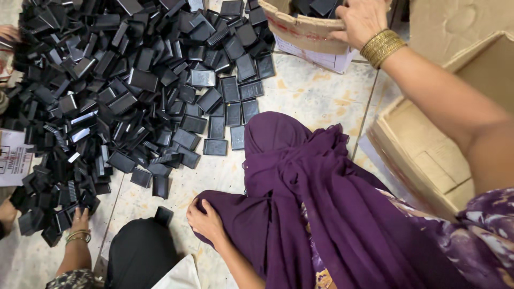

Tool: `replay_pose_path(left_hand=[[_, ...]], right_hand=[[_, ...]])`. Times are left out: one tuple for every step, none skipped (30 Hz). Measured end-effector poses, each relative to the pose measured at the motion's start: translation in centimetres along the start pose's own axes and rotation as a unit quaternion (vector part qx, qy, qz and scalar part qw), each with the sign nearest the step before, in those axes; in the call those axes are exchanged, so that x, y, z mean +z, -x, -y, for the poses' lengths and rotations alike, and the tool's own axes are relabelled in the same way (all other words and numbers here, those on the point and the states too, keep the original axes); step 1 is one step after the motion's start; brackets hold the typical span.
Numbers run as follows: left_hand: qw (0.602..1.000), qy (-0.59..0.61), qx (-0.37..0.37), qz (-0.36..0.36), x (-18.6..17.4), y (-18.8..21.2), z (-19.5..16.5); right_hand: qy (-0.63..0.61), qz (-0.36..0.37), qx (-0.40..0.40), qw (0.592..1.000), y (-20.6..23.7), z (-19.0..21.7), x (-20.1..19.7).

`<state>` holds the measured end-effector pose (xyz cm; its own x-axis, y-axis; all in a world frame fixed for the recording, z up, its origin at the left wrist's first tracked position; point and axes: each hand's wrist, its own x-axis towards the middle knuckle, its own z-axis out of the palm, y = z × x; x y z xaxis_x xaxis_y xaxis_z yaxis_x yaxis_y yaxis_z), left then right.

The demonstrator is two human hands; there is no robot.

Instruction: The person sits on the floor and sorts through a pile of small black boxes, picking them up one at a time, opening and closing the lids, and placing them back onto the floor pile. A larger cardboard box sits nearby among the scattered boxes.

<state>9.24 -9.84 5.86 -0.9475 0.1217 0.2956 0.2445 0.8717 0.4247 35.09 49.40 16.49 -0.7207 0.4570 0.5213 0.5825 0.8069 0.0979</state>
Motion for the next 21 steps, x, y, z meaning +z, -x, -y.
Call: replay_pose_path(left_hand=[[1.0,0.001,-0.002,-0.002,-0.2,-0.4,0.0],[1.0,0.001,-0.004,-0.001,-0.4,-0.6,-0.1],[1.0,0.002,-0.005,0.005,-0.3,-0.4,-0.2],[1.0,0.003,-0.002,0.017,-0.1,-0.1,-0.2],[1.0,0.005,-0.002,0.029,0.1,0.3,-0.2],[0.998,0.011,0.007,0.054,0.9,1.3,-0.4],[0.998,0.014,0.005,0.068,0.9,1.6,0.0],[0.997,0.02,0.005,0.075,1.2,2.0,0.3],[0.997,0.022,0.005,0.076,1.4,2.0,0.7],[0.997,0.024,0.007,0.069,1.4,2.0,1.1],[0.998,0.026,0.016,0.061,1.5,1.9,1.5],[0.998,0.033,0.019,0.059,1.5,1.7,1.9],[0.997,0.041,0.02,0.057,1.6,1.8,2.1],[0.997,0.048,0.021,0.056,1.7,1.7,2.3],[0.997,0.05,0.025,0.055,1.7,1.6,2.5],[0.997,0.052,0.027,0.053,1.8,1.6,2.6],[0.997,0.053,0.028,0.048,1.9,1.5,2.7],[0.997,0.049,0.024,0.051,2.0,1.4,2.8],[0.997,0.045,0.019,0.054,2.1,1.3,2.8],[0.997,0.04,0.012,0.058,2.1,1.2,2.9],[0.997,0.037,0.007,0.061,2.1,1.1,2.9]], right_hand=[[-0.016,0.025,-0.006,1.0,-0.3,-0.2,0.4],[-0.031,0.051,-0.012,0.998,-0.6,-0.5,0.5],[-0.048,0.076,-0.017,0.996,-0.5,-0.6,0.7],[-0.057,0.102,-0.002,0.993,-0.4,-0.6,0.8],[-0.066,0.126,0.012,0.99,-0.3,-0.4,0.6],[-0.076,0.15,0.024,0.985,-0.1,0.0,0.2],[-0.099,0.161,0.023,0.982,0.5,0.1,-0.3],[-0.121,0.172,0.022,0.977,1.3,0.2,-0.7],[-0.141,0.183,0.019,0.973,2.0,0.4,-1.6],[-0.148,0.127,-0.016,0.981,3.1,0.2,-3.1],[-0.156,0.07,-0.051,0.984,4.0,0.5,-4.4],[-0.161,0.079,-0.038,0.983,5.3,0.2,-6.4],[-0.164,0.088,-0.026,0.982,6.2,-0.2,-8.4],[-0.169,0.137,0.049,0.975,6.9,-0.3,-10.2],[-0.171,0.184,0.124,0.96,8.6,-1.0,-12.9],[-0.09,0.301,0.166,0.935,10.4,-1.2,-15.3],[-0.069,0.379,0.184,0.904,11.3,-0.9,-16.5],[-0.045,0.457,0.195,0.867,12.9,-0.3,-17.9],[-0.078,0.507,0.183,0.838,14.1,0.9,-18.0],[-0.077,0.543,0.176,0.817,15.7,2.5,-17.8],[-0.075,0.578,0.168,0.795,18.1,4.6,-17.6]])
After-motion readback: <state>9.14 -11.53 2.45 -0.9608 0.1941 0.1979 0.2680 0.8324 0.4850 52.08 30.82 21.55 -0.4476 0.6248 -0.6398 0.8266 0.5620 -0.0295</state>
